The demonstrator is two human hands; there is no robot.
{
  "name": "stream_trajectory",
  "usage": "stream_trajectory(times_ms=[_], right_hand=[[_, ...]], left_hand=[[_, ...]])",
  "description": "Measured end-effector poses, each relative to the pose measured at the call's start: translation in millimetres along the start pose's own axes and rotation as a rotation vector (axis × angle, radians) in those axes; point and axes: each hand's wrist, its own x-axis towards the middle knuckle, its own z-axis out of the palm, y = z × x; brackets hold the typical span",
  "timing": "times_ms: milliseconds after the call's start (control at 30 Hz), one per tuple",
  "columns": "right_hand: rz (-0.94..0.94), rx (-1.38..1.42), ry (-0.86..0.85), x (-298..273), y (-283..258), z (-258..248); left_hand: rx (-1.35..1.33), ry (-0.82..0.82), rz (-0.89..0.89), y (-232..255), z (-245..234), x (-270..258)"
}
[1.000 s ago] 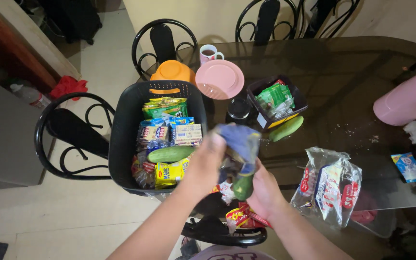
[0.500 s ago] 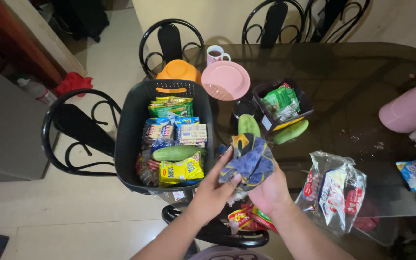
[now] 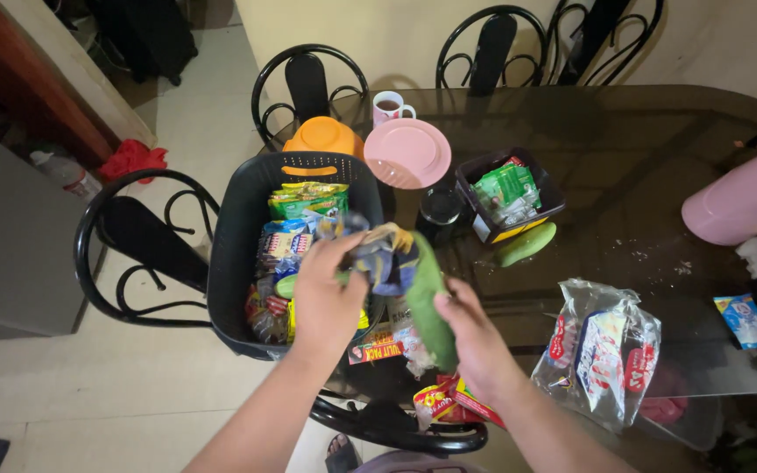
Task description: Organize grocery items, wiping them with a cloth and placing them into a basket on a table.
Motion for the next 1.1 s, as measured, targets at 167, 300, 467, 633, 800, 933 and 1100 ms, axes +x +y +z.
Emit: stream_trajectory(times_ms=[167,300,467,633,800,933,1100], right_hand=[[0.016,0.148,-0.125,2,14,7],[-0.152,0.202,-0.065,18,22,-9],[0.015,0.344,-0.104,13,6,-15],[0.034,0.399,-0.253,16,14,-15],[0.037,-0.014,-0.282,9,23,-15],[0.118,-0.218,-0.170,-6,12,10],[0.190,0.108,-0.261,-2,22,3]], left_hand=[[0.063,-0.236,-0.012,34,5,-12],[0.017,-0.259,0.169,58,11,-50],[-0.057,-0.343,0.157,58,12,-70],[-0.060,-0.227,0.136,39,20,-48],[-0.043,-0.096,-0.006,22,24,3],[-0.081,-0.152,-0.146,26,21,14],[-0.017,-0.099,0.066,44,14,-7]])
